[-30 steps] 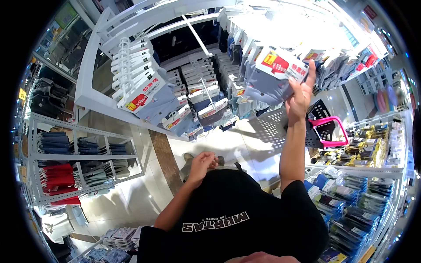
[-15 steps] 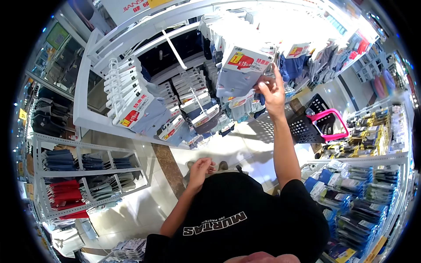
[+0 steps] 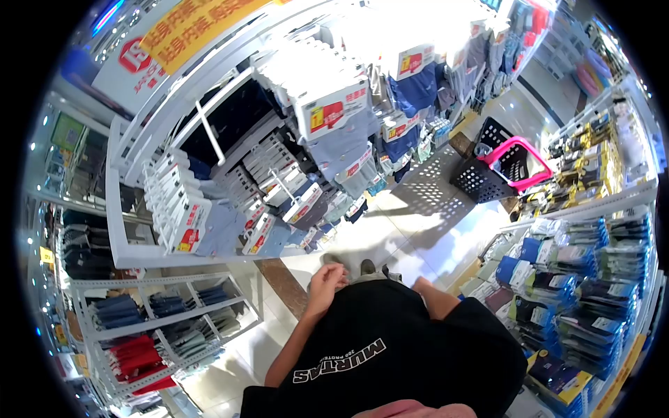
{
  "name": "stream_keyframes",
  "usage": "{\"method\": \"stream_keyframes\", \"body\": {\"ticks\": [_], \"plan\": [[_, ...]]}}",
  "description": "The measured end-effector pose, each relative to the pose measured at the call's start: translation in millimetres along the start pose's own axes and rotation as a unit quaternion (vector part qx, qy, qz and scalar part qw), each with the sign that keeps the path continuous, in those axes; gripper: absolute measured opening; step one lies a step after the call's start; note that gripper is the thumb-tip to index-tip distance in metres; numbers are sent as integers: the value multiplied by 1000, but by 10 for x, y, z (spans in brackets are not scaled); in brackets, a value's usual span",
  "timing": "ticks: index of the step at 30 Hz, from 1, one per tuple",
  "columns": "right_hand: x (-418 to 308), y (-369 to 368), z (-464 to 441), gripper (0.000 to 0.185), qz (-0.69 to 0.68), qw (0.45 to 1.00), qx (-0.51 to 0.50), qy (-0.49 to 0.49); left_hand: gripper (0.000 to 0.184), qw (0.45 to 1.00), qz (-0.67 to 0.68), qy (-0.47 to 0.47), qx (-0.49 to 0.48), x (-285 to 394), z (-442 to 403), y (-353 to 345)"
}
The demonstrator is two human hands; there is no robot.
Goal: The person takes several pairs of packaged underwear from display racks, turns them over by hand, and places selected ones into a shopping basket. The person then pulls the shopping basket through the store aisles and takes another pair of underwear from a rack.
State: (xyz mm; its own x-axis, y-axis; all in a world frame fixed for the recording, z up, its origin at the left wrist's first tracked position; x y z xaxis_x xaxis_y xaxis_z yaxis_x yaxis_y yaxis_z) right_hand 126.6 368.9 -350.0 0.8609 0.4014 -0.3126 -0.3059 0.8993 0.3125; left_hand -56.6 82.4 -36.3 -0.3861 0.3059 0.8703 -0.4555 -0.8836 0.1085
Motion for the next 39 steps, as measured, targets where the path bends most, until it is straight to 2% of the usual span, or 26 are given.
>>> {"method": "stream_keyframes", "body": {"ticks": [3,7,9,12,15,16,17,19,22,23,25,27,31,32,33,35,37,39], "plan": [[393,-334,80,33,-31,999,-31,-26,25,999,25,20,-10,-118,-44,-26],[457,-510,20,37,-82,996,-24,-18,23,997,14,41,-65,-118,-177,-179],[420,-429,-58,39,-91,996,2,1,22,994,-19,48,-96,-18,-249,-339],[182,-102,20,38,6,982,137,127,21,986,-60,35,-148,109,-474,-623],[146,208,108,35,-187,964,170,85,20,973,-90,4,-212,157,-709,-926],[199,240,90,35,-336,932,129,38,21,969,-100,-2,-226,186,-777,-1035],[154,324,112,34,-382,909,155,56,21,968,-93,0,-233,203,-826,-1116],[71,463,158,32,-418,894,155,43,22,966,-83,-3,-246,299,-960,-1274],[-113,654,66,31,-354,926,130,20,22,964,-53,0,-260,382,-1099,-1448],[-248,784,6,31,-350,922,154,63,22,964,-39,5,-263,400,-1146,-1489],[-495,1055,-77,30,-336,909,203,142,21,965,-48,10,-259,352,-1314,-1542],[-812,1341,-147,23,-459,846,187,194,21,965,-60,30,-254,262,-1457,-1548],[-1835,2441,320,31,-345,842,221,352,23,969,-76,24,-235,554,-1778,-1622],[-2055,2683,413,31,-361,820,237,375,30,965,-99,23,-241,604,-1889,-1649],[-2268,2927,520,32,-376,798,253,398,29,970,-89,19,-227,702,-1997,-1667],[-2662,3402,770,36,-290,850,269,348,27,978,-67,8,-199,891,-2197,-1729],[-3165,3744,1260,42,-407,793,230,392,34,990,-47,-51,-126,1004,-2461,-1714],[-3451,3934,1424,53,-353,744,293,486,52,988,-55,-142,16,1215,-2632,-1603]]}}
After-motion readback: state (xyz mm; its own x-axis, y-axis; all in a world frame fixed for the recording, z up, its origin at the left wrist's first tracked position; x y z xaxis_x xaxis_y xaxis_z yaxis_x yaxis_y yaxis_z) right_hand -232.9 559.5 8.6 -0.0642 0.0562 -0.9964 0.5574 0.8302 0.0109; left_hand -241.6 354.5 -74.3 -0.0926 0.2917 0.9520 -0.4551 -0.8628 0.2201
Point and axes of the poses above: each hand's wrist, its own z-axis away from the middle knuckle, its own y-axis out of the back of the hand, x = y × z, the point moved 7 cm from there along -z, towards the middle knuckle, and after that the axes turned 13 degrees about -z, right-handed, at the moved point
